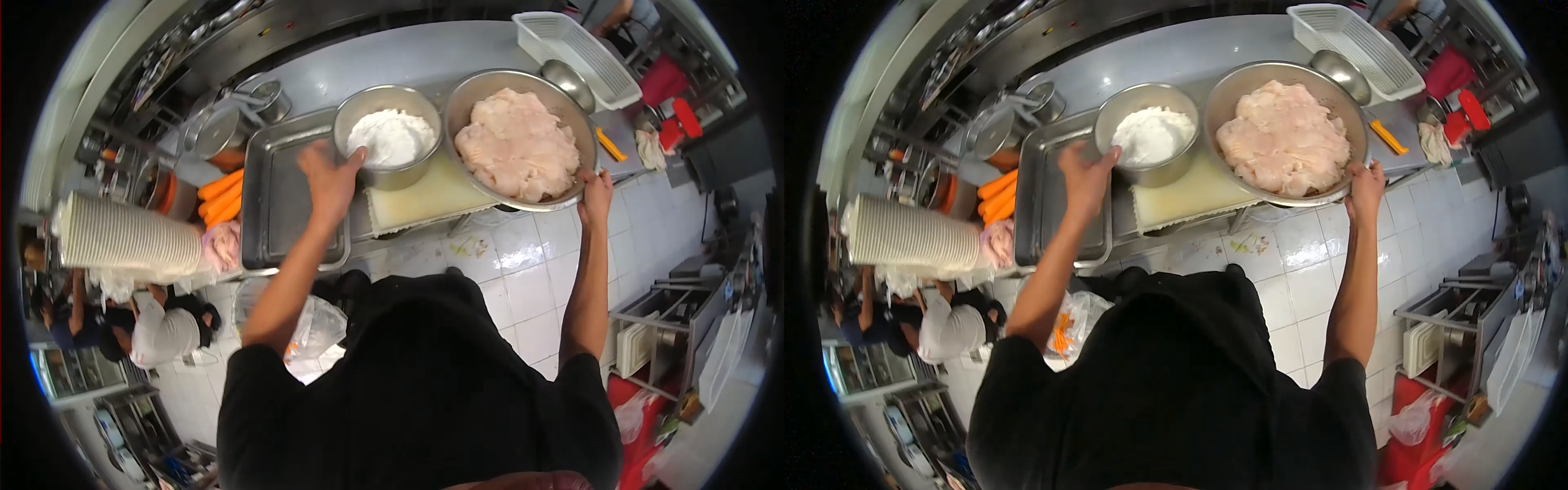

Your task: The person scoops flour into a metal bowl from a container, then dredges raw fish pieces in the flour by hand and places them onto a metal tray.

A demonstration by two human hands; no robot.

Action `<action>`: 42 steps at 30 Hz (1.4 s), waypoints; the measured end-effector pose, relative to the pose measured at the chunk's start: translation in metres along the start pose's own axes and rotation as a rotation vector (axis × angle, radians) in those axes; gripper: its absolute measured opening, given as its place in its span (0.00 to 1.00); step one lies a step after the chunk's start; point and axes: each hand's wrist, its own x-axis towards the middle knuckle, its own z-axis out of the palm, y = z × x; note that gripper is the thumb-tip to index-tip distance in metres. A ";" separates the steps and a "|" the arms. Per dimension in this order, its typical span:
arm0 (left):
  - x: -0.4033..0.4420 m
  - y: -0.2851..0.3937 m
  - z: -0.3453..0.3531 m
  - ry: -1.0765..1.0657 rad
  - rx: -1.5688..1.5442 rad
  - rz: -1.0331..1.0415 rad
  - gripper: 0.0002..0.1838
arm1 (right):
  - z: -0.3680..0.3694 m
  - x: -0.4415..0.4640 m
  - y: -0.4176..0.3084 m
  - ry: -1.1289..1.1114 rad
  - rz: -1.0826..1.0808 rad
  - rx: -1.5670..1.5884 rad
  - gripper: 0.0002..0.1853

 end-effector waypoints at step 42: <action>0.079 0.067 0.082 -0.670 0.418 0.139 0.21 | 0.021 0.004 -0.076 -0.186 -0.144 -0.128 0.10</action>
